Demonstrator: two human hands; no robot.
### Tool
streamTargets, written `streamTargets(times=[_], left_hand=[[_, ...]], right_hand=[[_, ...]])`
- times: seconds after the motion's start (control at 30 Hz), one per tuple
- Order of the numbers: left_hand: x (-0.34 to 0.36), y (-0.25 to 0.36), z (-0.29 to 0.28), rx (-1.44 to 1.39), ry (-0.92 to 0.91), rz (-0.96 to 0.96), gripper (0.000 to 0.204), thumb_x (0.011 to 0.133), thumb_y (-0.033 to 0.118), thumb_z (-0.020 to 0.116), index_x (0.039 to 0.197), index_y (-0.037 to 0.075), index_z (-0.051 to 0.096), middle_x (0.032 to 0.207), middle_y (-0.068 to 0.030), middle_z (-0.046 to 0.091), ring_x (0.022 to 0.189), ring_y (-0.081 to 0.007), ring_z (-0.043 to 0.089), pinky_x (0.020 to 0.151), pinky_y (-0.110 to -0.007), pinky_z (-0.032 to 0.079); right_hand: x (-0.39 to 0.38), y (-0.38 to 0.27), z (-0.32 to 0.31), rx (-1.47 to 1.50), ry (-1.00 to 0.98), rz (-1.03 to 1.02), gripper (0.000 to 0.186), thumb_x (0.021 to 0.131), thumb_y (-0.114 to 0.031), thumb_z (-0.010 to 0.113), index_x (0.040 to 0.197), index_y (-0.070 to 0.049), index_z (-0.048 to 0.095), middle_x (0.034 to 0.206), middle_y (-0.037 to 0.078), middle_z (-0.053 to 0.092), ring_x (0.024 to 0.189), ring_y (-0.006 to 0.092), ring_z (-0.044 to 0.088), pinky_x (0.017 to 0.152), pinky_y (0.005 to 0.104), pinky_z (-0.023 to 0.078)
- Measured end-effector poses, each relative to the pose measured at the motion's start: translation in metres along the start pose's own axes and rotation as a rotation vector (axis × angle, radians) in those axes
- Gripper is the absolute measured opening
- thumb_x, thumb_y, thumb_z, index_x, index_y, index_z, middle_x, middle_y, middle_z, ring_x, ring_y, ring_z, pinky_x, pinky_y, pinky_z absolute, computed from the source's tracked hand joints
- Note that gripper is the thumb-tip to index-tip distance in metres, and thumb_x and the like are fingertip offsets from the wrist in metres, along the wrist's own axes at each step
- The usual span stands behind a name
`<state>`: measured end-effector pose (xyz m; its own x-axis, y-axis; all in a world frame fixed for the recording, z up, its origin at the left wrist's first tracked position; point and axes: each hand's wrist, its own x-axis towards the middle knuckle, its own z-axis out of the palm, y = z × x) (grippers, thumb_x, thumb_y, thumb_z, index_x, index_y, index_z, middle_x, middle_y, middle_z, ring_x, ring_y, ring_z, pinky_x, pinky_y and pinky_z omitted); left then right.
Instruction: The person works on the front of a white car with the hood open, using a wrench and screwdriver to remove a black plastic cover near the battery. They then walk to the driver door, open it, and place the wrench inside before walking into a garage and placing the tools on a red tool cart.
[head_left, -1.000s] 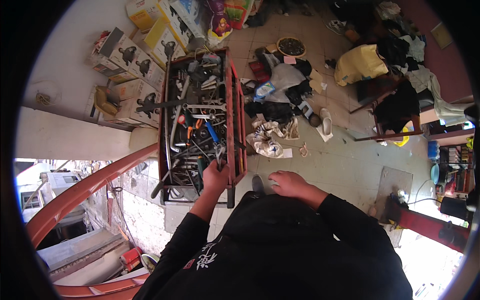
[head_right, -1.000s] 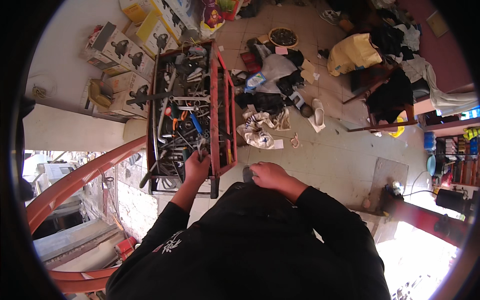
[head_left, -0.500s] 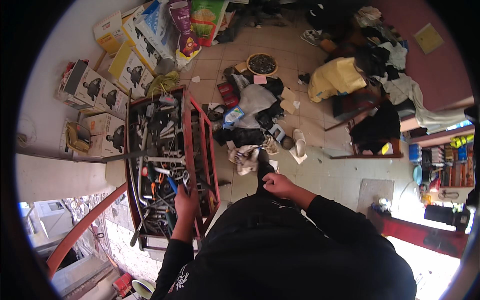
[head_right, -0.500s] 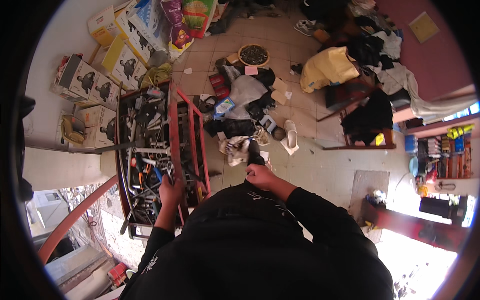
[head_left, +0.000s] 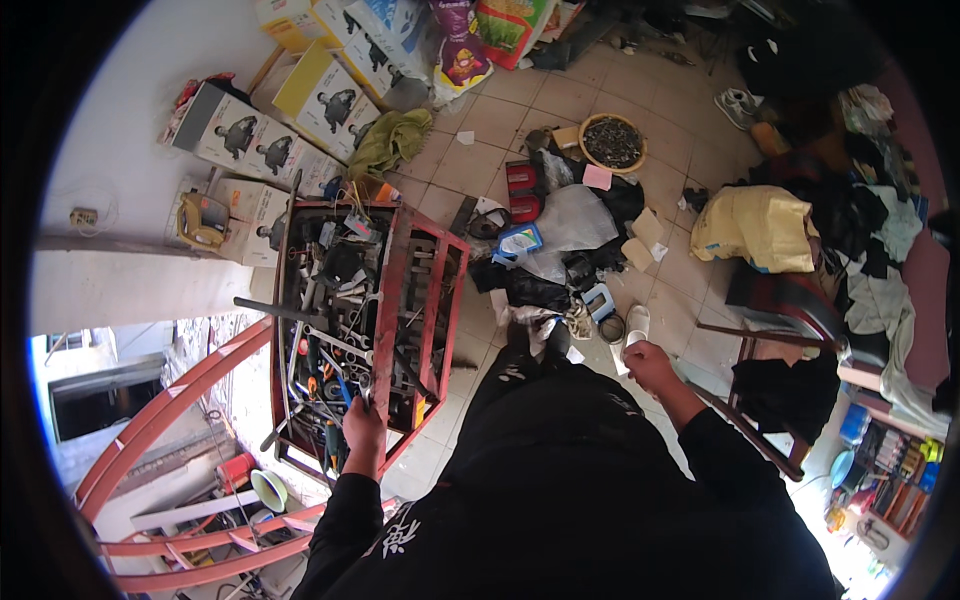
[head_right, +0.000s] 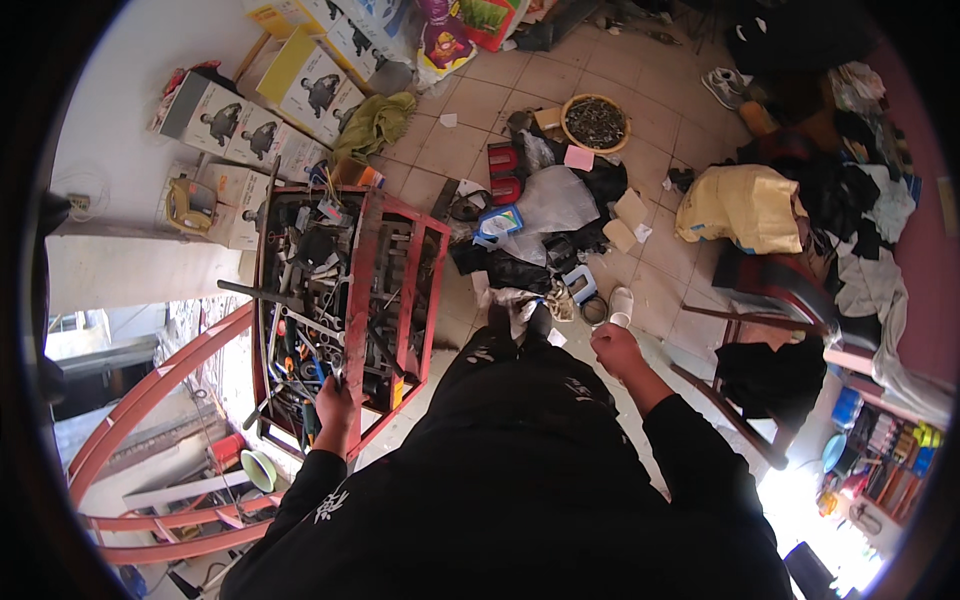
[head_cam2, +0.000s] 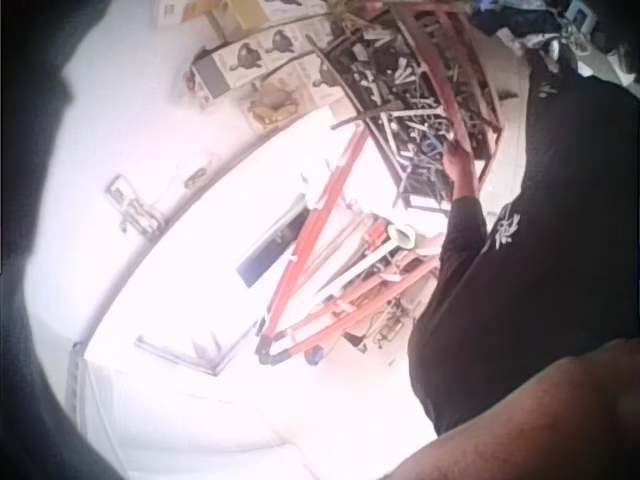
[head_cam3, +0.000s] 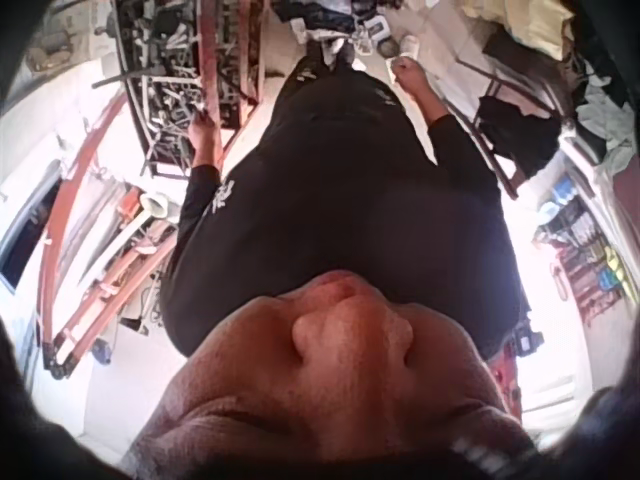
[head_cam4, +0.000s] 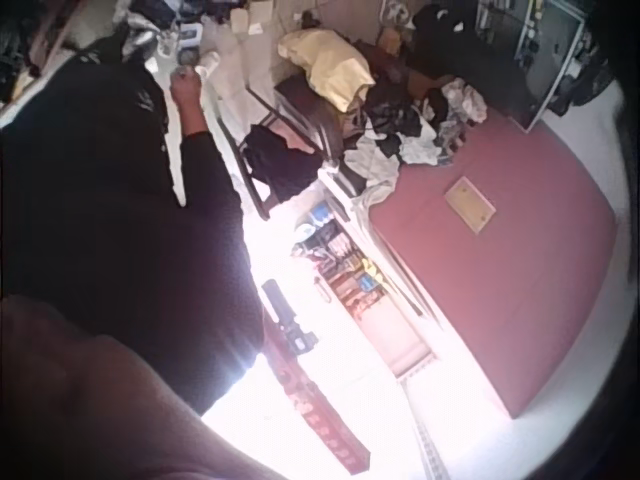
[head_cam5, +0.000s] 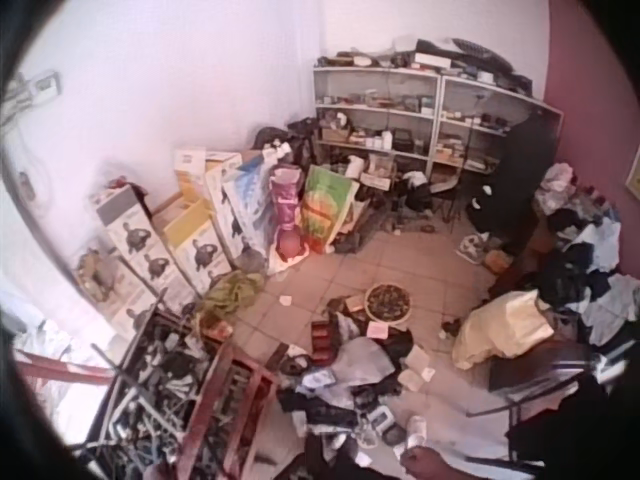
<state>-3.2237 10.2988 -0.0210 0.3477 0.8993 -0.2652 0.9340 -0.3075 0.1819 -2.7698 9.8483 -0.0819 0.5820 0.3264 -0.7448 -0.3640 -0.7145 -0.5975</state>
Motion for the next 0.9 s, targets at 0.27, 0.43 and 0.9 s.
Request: streamTargets(times=[0.27,0.43,0.9], left_hand=[[-0.006,0.010,0.005,0.029,0.051,-0.075,0.022,0.098,0.025,0.070,0.092,0.005,0.062,0.088,-0.0234,0.073,0.090,-0.0509,0.070,0.075,-0.058,0.053],[-0.007,0.019,0.001,0.035,0.041,-0.127,0.024,0.099,0.028,0.068,0.093,0.006,0.062,0.088,-0.0238,0.072,0.092,-0.0516,0.070,0.076,-0.059,0.054],[0.003,0.041,-0.014,0.159,-0.112,-0.298,0.022,0.100,0.030,0.069,0.104,0.009,0.065,0.102,-0.0225,0.076,0.105,-0.0490,0.071,0.085,-0.058,0.056]], right_hand=[[0.031,-0.035,-0.035,-0.135,-0.104,-0.118,0.028,0.097,-0.021,0.075,0.118,-0.002,0.071,0.092,0.010,0.074,0.076,0.0213,0.072,0.068,0.0374,0.059],[0.041,-0.065,-0.041,-0.160,-0.164,-0.079,0.027,0.098,-0.018,0.074,0.118,-0.001,0.071,0.093,0.011,0.073,0.074,0.0213,0.071,0.064,0.0375,0.059],[0.078,-0.039,0.010,-0.253,-0.418,0.022,0.029,0.097,-0.021,0.075,0.117,0.000,0.071,0.094,0.010,0.072,0.071,0.0192,0.069,0.064,0.0355,0.057]])
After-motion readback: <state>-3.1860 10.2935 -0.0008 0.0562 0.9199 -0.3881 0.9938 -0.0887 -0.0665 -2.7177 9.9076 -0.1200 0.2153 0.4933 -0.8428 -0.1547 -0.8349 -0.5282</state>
